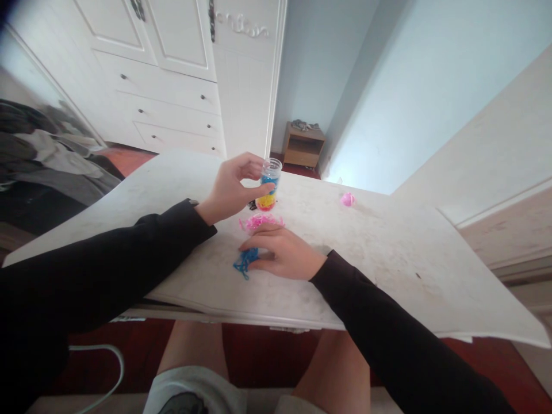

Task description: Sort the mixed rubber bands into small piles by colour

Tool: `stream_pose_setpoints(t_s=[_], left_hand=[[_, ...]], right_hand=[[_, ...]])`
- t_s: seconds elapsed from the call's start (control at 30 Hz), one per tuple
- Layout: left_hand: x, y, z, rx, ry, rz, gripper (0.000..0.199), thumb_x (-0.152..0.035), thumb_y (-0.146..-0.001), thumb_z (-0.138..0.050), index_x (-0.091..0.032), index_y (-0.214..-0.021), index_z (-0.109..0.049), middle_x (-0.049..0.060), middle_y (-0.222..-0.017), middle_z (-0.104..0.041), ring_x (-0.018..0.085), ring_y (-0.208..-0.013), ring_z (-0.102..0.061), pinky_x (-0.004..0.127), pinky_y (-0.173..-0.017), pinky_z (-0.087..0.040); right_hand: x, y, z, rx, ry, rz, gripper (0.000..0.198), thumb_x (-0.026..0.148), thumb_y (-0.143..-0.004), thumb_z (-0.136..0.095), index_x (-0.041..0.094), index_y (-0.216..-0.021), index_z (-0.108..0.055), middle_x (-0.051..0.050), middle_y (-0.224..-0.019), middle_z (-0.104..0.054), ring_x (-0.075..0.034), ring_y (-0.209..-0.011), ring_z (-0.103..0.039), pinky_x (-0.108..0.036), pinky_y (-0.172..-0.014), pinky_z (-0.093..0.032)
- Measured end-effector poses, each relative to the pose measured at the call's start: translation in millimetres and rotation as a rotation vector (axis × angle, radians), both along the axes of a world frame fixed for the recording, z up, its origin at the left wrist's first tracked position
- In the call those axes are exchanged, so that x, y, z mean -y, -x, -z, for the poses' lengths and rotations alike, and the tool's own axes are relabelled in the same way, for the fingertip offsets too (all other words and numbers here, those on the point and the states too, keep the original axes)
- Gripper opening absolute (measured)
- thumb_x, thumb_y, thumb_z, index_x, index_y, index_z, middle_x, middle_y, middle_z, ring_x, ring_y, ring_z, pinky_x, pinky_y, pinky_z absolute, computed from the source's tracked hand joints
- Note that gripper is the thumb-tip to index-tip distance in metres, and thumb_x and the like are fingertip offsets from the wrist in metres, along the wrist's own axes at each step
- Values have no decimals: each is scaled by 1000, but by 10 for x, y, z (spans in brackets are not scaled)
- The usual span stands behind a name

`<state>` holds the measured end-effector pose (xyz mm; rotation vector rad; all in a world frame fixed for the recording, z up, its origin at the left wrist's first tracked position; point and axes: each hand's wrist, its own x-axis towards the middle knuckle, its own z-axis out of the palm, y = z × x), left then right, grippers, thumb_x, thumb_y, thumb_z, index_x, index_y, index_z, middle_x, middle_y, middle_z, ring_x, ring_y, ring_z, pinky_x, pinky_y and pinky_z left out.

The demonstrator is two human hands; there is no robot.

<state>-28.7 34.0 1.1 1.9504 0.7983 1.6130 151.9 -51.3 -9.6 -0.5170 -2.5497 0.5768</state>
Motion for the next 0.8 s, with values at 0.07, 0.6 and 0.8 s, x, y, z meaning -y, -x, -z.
stream_pose_setpoints(t_s=[0.07, 0.6, 0.8], left_hand=[[-8, 3, 2, -9, -9, -12, 30, -22, -72, -81, -17, -99, -69, 4, -93, -77, 14, -78, -70, 28, -74, -56], [82, 201, -83, -314, -255, -15, 24, -18, -75, -76, -17, -99, -73, 5, -98, -77, 17, -86, -70, 31, -82, -57], [97, 213, -83, -380, -278, 27, 25, -21, -76, -77, -17, -101, -75, 5, -95, -76, 18, -83, -70, 32, -79, -56]], right_hand=[[10, 23, 1, -9, 13, 1, 16, 28, -96, -71, 18, -108, -73, -9, -100, -75, -21, -95, -69, -35, -86, -59], [-58, -175, -65, -385, 377, 215, 12, 28, -85, -83, 20, -88, -75, -4, -88, -77, -17, -85, -71, -34, -82, -58], [-98, -240, -112, -560, 423, 317, 23, 34, -75, -90, 20, -81, -73, -2, -81, -75, -15, -73, -69, -32, -72, -59]])
